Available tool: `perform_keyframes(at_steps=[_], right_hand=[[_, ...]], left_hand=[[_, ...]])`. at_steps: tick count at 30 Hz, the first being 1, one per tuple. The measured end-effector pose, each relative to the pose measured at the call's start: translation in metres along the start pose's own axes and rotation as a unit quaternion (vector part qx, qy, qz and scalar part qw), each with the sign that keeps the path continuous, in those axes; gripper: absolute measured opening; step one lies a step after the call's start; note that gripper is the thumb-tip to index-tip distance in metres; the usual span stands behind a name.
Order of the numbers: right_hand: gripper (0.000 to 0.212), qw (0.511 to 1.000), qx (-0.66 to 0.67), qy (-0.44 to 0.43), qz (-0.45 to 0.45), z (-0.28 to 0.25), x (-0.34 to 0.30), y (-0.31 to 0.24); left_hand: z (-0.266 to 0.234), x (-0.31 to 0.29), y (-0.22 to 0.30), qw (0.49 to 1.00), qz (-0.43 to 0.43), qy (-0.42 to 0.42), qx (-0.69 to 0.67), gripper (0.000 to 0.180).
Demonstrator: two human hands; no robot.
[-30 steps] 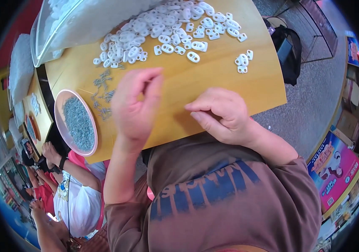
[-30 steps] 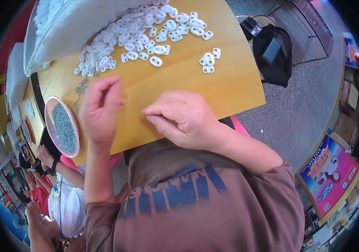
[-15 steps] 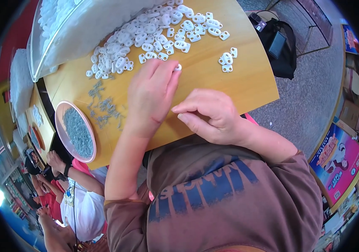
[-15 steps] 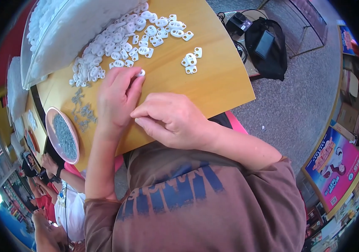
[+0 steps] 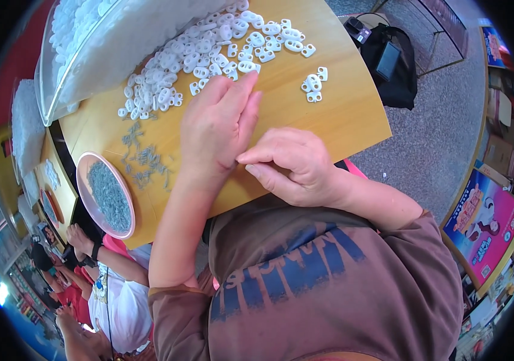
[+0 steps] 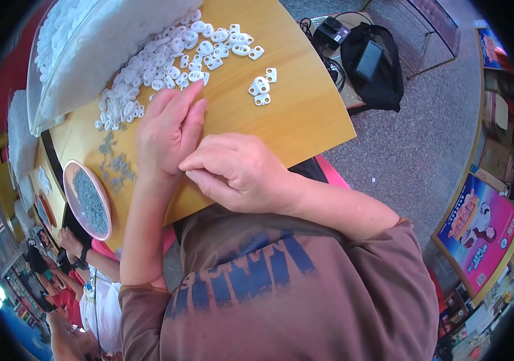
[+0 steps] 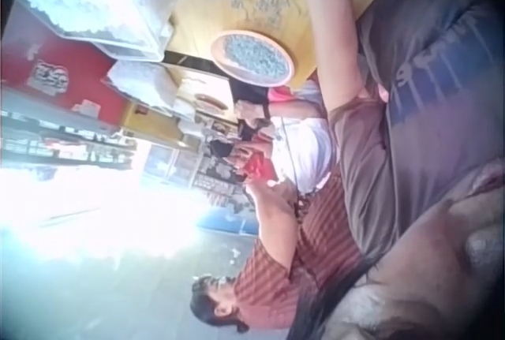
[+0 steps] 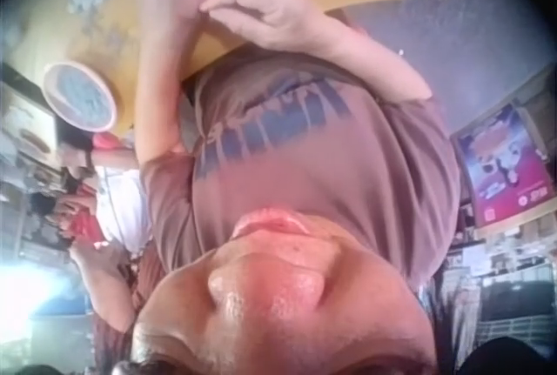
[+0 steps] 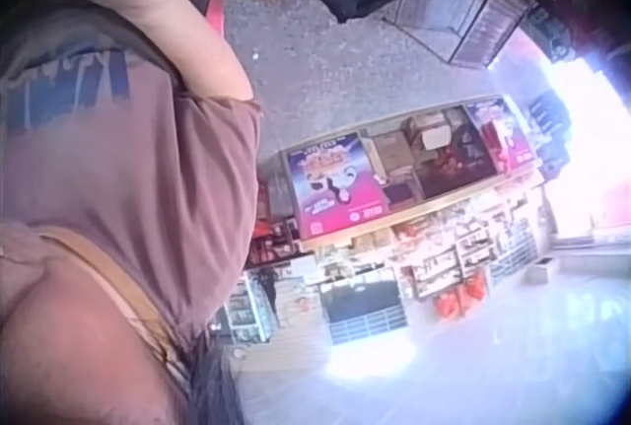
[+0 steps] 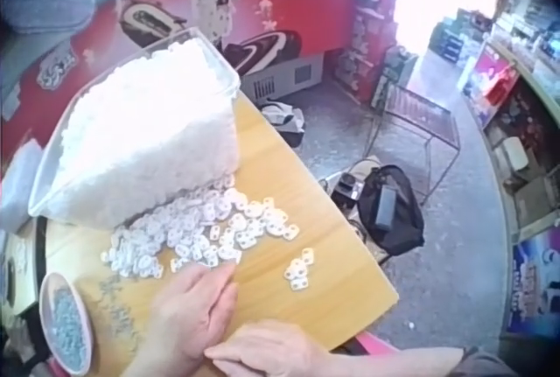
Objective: Manually assemble small white plastic components by inserting metal springs and joining parts.
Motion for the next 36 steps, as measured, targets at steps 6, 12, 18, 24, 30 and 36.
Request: perform_keyframes(at_steps=[6, 12, 18, 24, 30, 36], right_hand=[[0.016, 1.0, 0.005, 0.009, -0.008, -0.002, 0.0, -0.001], [0.016, 1.0, -0.006, 0.003, -0.008, 0.0, 0.0, 0.0], [0.016, 1.0, -0.019, -0.005, -0.012, 0.004, -0.002, 0.002], [0.016, 1.0, -0.023, -0.008, -0.015, 0.003, -0.002, 0.003], [0.015, 0.999, -0.019, 0.01, -0.027, 0.002, -0.001, 0.003], [0.014, 1.0, -0.024, 0.004, -0.019, 0.003, -0.001, 0.004]], left_hand=[[0.005, 0.0, -0.001, 1.0, 0.003, -0.01, 0.029, 0.019], [-0.002, -0.006, -0.003, 0.999, -0.023, -0.01, -0.025, 0.014], [-0.018, -0.009, -0.011, 0.996, -0.038, 0.041, -0.074, 0.012], [-0.021, -0.011, -0.011, 0.996, -0.045, 0.05, -0.064, 0.013], [-0.007, -0.003, -0.007, 0.999, -0.031, 0.024, -0.035, 0.012], [-0.002, 0.005, -0.009, 0.999, -0.041, -0.004, -0.022, 0.008]])
Point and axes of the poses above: each hand's wrist, its own x-axis towards the middle knuckle, its own z-axis out of the palm, y = z × x, the point moved 7 cm from there along x, towards the middle knuckle, and after that the axes turned 6 degrees about -x, right-handed, at the moved point
